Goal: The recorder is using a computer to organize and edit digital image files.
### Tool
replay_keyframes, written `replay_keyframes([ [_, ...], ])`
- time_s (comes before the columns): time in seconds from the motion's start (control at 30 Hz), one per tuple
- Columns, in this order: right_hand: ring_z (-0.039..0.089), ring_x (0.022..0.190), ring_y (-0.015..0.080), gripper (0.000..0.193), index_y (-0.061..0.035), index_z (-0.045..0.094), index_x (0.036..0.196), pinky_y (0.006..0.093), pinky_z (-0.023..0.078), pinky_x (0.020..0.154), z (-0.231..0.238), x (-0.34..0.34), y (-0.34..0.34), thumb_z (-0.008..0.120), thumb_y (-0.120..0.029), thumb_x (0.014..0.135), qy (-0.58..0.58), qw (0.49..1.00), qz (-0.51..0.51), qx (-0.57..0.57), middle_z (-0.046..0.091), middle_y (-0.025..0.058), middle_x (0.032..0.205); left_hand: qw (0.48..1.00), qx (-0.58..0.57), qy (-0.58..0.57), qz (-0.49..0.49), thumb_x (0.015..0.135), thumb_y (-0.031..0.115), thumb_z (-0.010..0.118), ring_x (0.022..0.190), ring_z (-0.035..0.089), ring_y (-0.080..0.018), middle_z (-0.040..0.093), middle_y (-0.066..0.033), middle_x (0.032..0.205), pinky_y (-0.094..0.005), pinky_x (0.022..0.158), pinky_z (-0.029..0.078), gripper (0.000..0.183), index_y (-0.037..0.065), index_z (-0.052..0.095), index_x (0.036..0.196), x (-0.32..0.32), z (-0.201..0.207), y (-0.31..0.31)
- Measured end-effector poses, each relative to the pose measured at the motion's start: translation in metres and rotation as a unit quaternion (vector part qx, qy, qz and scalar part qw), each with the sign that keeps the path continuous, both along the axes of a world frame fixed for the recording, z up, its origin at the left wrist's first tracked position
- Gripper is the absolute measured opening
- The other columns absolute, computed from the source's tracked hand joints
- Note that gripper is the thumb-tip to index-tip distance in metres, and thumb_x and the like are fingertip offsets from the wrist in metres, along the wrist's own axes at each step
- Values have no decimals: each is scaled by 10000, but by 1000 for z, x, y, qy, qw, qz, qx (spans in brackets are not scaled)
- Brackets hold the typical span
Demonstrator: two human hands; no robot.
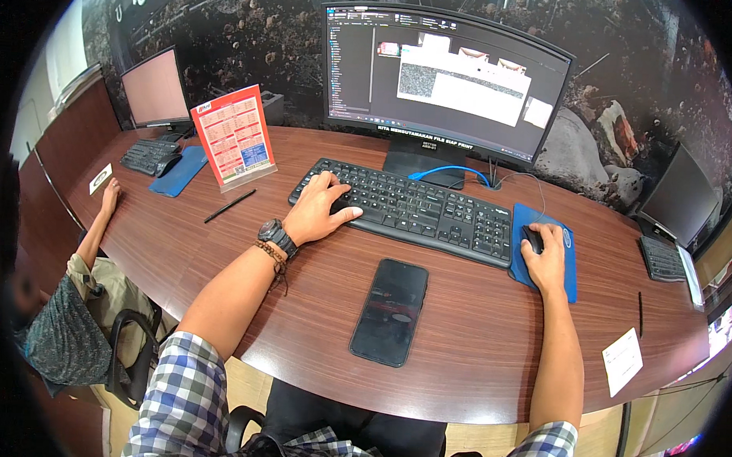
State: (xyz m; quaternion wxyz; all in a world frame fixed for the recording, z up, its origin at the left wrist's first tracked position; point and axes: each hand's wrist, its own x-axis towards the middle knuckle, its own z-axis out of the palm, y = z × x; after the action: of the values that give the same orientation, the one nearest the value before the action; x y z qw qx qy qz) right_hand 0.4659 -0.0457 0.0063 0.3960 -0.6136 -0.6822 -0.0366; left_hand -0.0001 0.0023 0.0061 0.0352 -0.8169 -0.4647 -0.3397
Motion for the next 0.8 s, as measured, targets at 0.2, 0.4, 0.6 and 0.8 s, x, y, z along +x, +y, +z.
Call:
replay_keyframes([
  [0.2, 583, 1117, 357, 336, -25, 669, 1118, 413, 465, 985, -1, 1, 1, 707, -121, 798, -4, 1000, 4, 4, 583, 168, 1145, 1000, -1, 6, 4, 885, 481, 723, 1060, 523, -327, 544, -158, 1105, -432, 964, 444, 604, -43, 682, 1183, 0, 1, -1],
  [0.4, 586, 1110, 359, 338, -23, 669, 1119, 413, 468, 982, -1, 1, 0, 704, -124, 798, -4, 1000, 6, 7, 585, 172, 1140, 1000, -2, 1, 0, 887, 482, 721, 1050, 519, -323, 539, -153, 1099, -429, 960, 445, 609, -45, 680, 1189, 0, 1, -1],
  [0.6, 583, 1118, 358, 343, -26, 668, 1124, 413, 468, 983, 1, 0, 0, 704, -124, 798, -3, 1000, 9, 1, 582, 169, 1146, 1000, 4, 4, 1, 888, 479, 720, 1049, 518, -321, 543, -151, 1098, -427, 961, 442, 611, -49, 679, 1193, 0, 1, -1],
  [0.8, 582, 1121, 358, 346, -28, 665, 1126, 415, 467, 986, 0, 1, 0, 707, -124, 796, 0, 1000, 10, -2, 581, 170, 1151, 1000, -3, 4, 1, 888, 481, 721, 1057, 515, -321, 541, -150, 1103, -428, 964, 441, 614, -48, 678, 1197, 0, 1, -1],
])
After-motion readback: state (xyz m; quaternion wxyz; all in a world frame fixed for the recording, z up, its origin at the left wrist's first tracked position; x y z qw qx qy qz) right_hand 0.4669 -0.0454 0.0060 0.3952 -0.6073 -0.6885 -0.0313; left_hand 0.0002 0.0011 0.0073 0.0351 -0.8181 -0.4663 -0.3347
